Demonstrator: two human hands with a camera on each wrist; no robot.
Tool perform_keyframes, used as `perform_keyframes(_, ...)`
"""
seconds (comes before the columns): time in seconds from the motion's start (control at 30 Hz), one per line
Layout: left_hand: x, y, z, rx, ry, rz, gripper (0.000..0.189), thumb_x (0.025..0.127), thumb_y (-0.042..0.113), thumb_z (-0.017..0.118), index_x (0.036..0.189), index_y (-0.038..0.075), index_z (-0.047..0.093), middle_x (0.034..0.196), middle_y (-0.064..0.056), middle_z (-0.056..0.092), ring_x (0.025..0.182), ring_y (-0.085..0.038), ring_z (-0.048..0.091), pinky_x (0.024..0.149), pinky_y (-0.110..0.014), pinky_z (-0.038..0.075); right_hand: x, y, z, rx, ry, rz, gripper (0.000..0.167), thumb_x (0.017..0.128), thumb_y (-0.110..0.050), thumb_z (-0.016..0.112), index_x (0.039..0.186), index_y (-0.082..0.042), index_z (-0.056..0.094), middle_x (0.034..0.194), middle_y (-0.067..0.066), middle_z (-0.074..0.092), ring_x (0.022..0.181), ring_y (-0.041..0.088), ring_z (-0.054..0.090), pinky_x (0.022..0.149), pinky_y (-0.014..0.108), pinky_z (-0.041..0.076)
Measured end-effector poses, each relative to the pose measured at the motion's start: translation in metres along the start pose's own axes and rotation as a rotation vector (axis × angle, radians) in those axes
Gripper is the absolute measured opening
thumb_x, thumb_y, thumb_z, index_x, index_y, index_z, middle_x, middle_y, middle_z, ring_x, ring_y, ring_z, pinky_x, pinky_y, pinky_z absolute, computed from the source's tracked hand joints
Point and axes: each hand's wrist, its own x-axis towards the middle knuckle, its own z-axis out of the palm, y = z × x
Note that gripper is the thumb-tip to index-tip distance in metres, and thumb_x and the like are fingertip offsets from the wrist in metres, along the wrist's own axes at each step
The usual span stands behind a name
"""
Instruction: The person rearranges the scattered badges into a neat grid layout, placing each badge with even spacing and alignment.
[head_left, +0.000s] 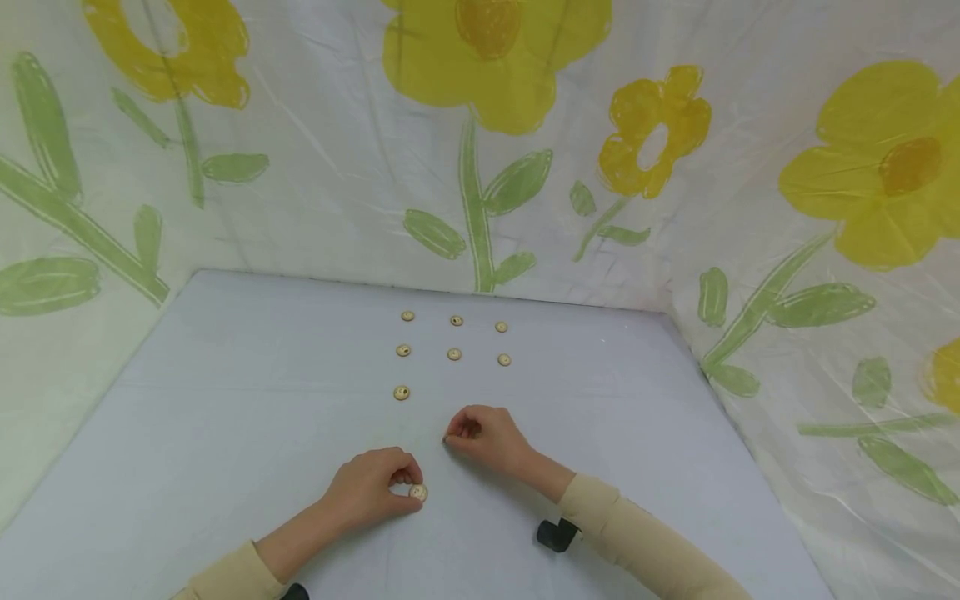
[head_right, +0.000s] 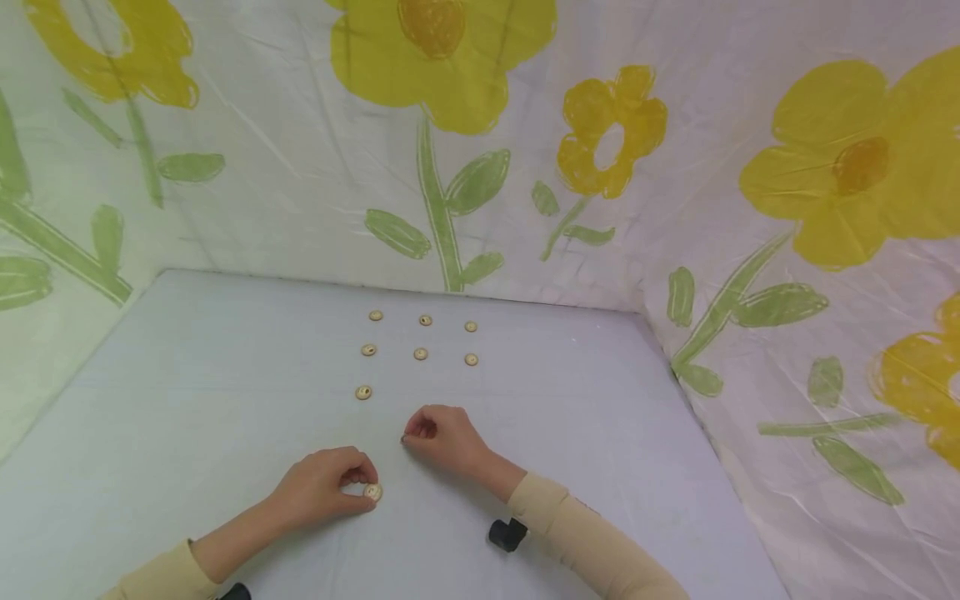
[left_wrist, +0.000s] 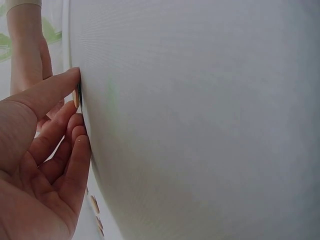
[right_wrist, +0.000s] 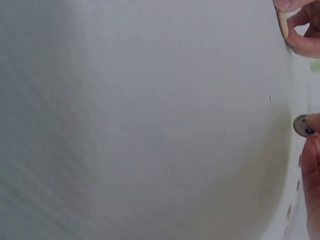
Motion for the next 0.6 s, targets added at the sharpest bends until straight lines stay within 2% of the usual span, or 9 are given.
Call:
perform_keyframes(0.3, 0.0, 0.001, 0.001, -0.014, -0.018, -0.015, 0.02, 0.075, 0.031, 0.082, 0.085, 0.026, 0.065, 0.076, 0.015, 0.053, 0.071, -0.003, 0.047, 0.064, -0.027, 0.04, 0.003, 0.008, -0.003, -0.067, 0.054, -0.101, 0.01, 0.086, -0.009, 0.074, 0.093, -0.013, 0.067, 0.085, -0.006, 0.064, 0.076, 0.005, 0.057, 0.069, 0.021, 0.049)
perform_keyframes(0.47, 0.0, 0.002, 0.0, -0.018, -0.01, -0.016, 0.02, 0.075, 0.031, 0.082, 0.084, 0.026, 0.065, 0.076, 0.016, 0.053, 0.071, -0.003, 0.048, 0.064, -0.027, 0.04, 0.001, 0.011, -0.002, -0.127, 0.035, -0.183, 0.01, 0.087, -0.009, 0.073, 0.093, -0.012, 0.066, 0.087, -0.005, 0.064, 0.079, 0.004, 0.057, 0.071, 0.019, 0.048)
perform_keyframes(0.6, 0.0, 0.002, -0.001, -0.017, -0.006, -0.015, 0.02, 0.075, 0.03, 0.082, 0.084, 0.026, 0.065, 0.076, 0.016, 0.054, 0.071, -0.003, 0.048, 0.063, -0.027, 0.04, -0.002, 0.01, -0.002, -0.149, -0.01, -0.211, 0.01, 0.087, -0.009, 0.073, 0.094, -0.011, 0.066, 0.089, -0.004, 0.064, 0.081, 0.004, 0.057, 0.073, 0.017, 0.047)
